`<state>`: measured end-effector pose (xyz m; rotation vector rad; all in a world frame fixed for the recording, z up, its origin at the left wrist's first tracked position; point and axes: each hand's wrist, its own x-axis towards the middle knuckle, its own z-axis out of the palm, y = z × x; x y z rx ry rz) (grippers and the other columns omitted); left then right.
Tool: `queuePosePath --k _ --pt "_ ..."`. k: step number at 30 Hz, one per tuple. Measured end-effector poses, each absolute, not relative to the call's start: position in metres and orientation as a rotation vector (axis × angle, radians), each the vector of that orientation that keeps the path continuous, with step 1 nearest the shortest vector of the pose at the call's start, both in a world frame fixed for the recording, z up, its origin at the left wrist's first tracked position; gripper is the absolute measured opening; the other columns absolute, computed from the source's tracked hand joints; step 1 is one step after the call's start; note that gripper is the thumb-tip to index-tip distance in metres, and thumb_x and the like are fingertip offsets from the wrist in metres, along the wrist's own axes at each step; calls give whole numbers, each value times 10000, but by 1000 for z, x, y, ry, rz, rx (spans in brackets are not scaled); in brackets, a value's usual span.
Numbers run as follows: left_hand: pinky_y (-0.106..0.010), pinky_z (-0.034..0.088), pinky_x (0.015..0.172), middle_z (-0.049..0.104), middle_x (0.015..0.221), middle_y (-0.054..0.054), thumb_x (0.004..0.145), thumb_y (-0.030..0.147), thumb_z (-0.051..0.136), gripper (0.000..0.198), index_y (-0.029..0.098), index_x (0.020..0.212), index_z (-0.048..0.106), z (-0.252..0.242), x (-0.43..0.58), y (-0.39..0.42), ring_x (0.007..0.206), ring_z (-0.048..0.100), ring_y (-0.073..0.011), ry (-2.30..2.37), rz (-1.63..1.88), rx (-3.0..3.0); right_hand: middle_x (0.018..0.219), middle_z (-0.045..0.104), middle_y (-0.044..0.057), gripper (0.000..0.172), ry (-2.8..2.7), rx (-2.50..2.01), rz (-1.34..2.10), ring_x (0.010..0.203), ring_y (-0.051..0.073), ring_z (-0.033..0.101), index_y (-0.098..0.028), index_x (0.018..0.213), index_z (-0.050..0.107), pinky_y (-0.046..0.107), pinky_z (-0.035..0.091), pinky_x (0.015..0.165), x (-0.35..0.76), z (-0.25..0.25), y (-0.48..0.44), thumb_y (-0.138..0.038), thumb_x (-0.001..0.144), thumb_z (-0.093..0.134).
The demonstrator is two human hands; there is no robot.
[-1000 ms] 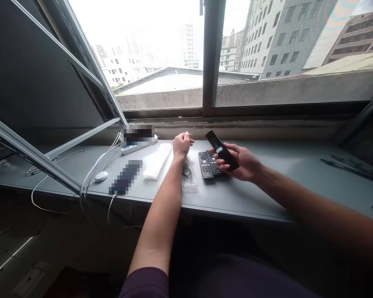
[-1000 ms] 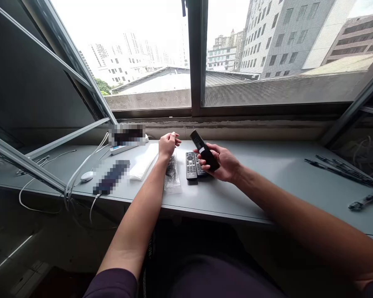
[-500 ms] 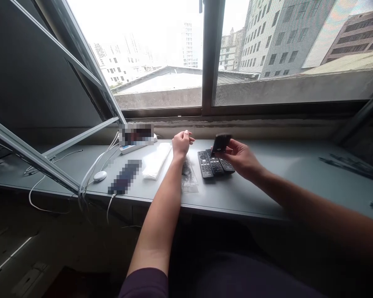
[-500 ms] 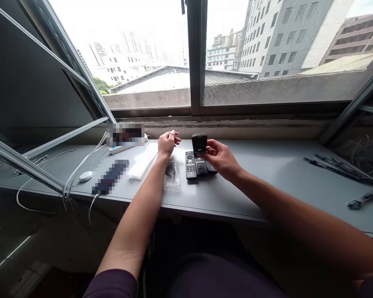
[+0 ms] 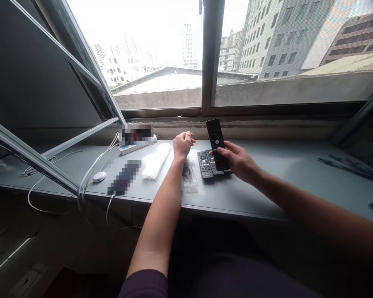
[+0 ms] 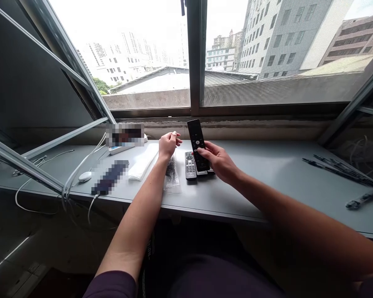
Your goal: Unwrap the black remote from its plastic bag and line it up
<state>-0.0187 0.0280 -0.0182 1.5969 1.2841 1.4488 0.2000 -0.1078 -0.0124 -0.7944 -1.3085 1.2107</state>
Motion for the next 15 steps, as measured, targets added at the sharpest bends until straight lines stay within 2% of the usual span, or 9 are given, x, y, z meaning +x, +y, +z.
queuePosePath --k 3,7,10,12,15 --pt "-316 606 770 854 822 -49 1205 344 554 369 228 959 804 -18 -18 27 706 766 -186 1281 1443 1627 1082 869 71 294 -1126 -762 1457 773 225 733 -272 1129 771 319 589 589 199 -5 -110 -465 978 933" --pt "-326 620 788 859 829 -53 1201 360 555 369 228 970 810 -20 -18 29 715 773 -191 1279 1445 1647 934 794 63 197 -971 -734 1669 612 182 572 -264 1096 732 272 451 453 202 4 -109 -459 1091 758" --pt "-325 621 787 860 830 -55 1200 362 552 370 226 975 812 -21 -18 30 716 774 -190 1279 1447 1651 915 740 61 232 -882 -709 1769 607 191 543 -245 1238 770 288 473 449 204 6 -107 -401 1140 628" --pt "-325 621 788 858 826 -53 1199 356 547 371 225 973 812 -22 -18 30 710 770 -188 1282 1445 1653 928 726 62 257 -843 -692 1797 633 197 563 -236 1294 778 303 532 490 205 6 -106 -370 1133 630" --pt "-327 621 789 856 821 -51 1198 357 547 370 227 973 811 -21 -17 30 703 766 -189 1291 1441 1656 912 697 58 278 -799 -672 1827 695 213 609 -238 1312 777 322 618 556 206 4 -105 -432 1125 708"
